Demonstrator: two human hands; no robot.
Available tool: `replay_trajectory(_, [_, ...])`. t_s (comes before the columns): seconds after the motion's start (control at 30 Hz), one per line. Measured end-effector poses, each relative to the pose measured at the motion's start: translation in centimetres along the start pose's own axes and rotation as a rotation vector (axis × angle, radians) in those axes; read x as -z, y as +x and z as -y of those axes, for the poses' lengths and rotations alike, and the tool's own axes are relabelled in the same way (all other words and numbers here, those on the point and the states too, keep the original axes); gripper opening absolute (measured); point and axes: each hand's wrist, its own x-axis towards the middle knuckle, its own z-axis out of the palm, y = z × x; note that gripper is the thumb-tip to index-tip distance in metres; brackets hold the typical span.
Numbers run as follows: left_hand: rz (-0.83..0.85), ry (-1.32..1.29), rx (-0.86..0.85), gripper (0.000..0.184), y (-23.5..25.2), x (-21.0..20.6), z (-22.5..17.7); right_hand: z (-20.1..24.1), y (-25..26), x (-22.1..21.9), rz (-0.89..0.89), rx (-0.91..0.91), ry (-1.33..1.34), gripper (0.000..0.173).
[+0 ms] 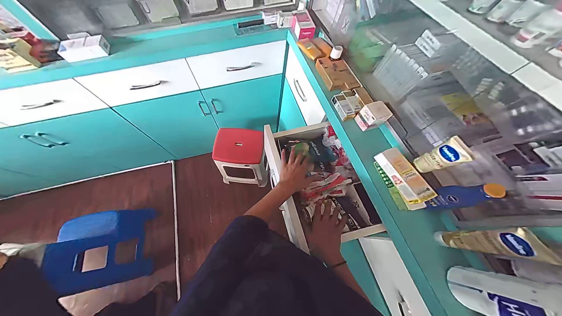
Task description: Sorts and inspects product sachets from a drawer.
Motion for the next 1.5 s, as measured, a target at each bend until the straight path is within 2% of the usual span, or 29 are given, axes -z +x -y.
replay_trajectory(0.07, [0.113,0.028,0.017,0.077,0.1,0.2,-0.1,-0.2,-0.2,-0.1,-0.060,-0.006,0.033,0.091])
replay_trajectory(0.1, [0.107,0.035,0.009,0.076,0.0,0.2,0.0,-0.1,-0.2,0.0,-0.095,-0.005,0.064,0.090])
replay_trajectory(0.2, [-0.083,-0.018,-0.008,0.071,-1.4,0.1,-0.2,0.0,0.4,2.1,-0.201,0.023,0.177,0.076])
replay_trajectory(0.27, [-0.139,-0.095,0.012,0.067,-3.4,0.2,-0.7,-0.8,1.3,3.5,-0.261,0.056,0.195,0.067])
replay_trajectory(0.43, [-0.114,-0.142,0.140,0.067,-5.3,-1.6,-0.8,-3.1,5.5,3.6,-0.184,0.113,0.153,0.062])
replay_trajectory(0.57, [-0.112,-0.139,0.160,0.066,-4.3,-1.9,-1.1,-4.6,7.7,2.3,0.010,0.068,0.046,0.076])
replay_trajectory(0.73, [-0.024,-0.130,0.159,0.067,-2.9,-2.3,-2.9,-5.9,8.2,2.8,0.023,0.019,0.023,0.078])
replay_trajectory(0.87, [-0.082,-0.191,0.119,0.059,-1.3,-2.7,-4.7,-4.7,5.9,3.7,-0.123,0.081,0.123,0.058])
replay_trajectory(1.0, [-0.243,-0.325,0.073,0.061,0.0,-4.5,-6.2,-2.5,2.0,2.3,-0.191,0.136,0.304,0.063])
replay_trajectory(1.17, [-0.433,-0.639,0.050,0.063,2.2,-6.6,-7.8,-4.0,2.5,2.0,-0.210,0.174,0.009,0.051])
replay_trajectory(1.3, [-0.463,-0.961,-0.066,0.053,3.2,-7.8,-7.7,-6.1,3.2,2.9,-0.258,0.277,-0.131,0.052])
replay_trajectory(1.4, [-0.508,-1.026,-0.067,0.044,0.7,-8.4,-6.1,-7.2,3.4,3.8,-0.195,0.289,-0.179,0.053])
replay_trajectory(1.47, [-0.511,-0.973,-0.081,0.036,-3.1,-9.0,-4.3,-7.3,3.8,4.0,-0.204,0.267,-0.121,0.046])
replay_trajectory(1.5, [-0.450,-0.933,-0.048,0.033,-5.8,-9.4,-3.2,-7.1,4.0,4.0,-0.223,0.247,-0.088,0.044])
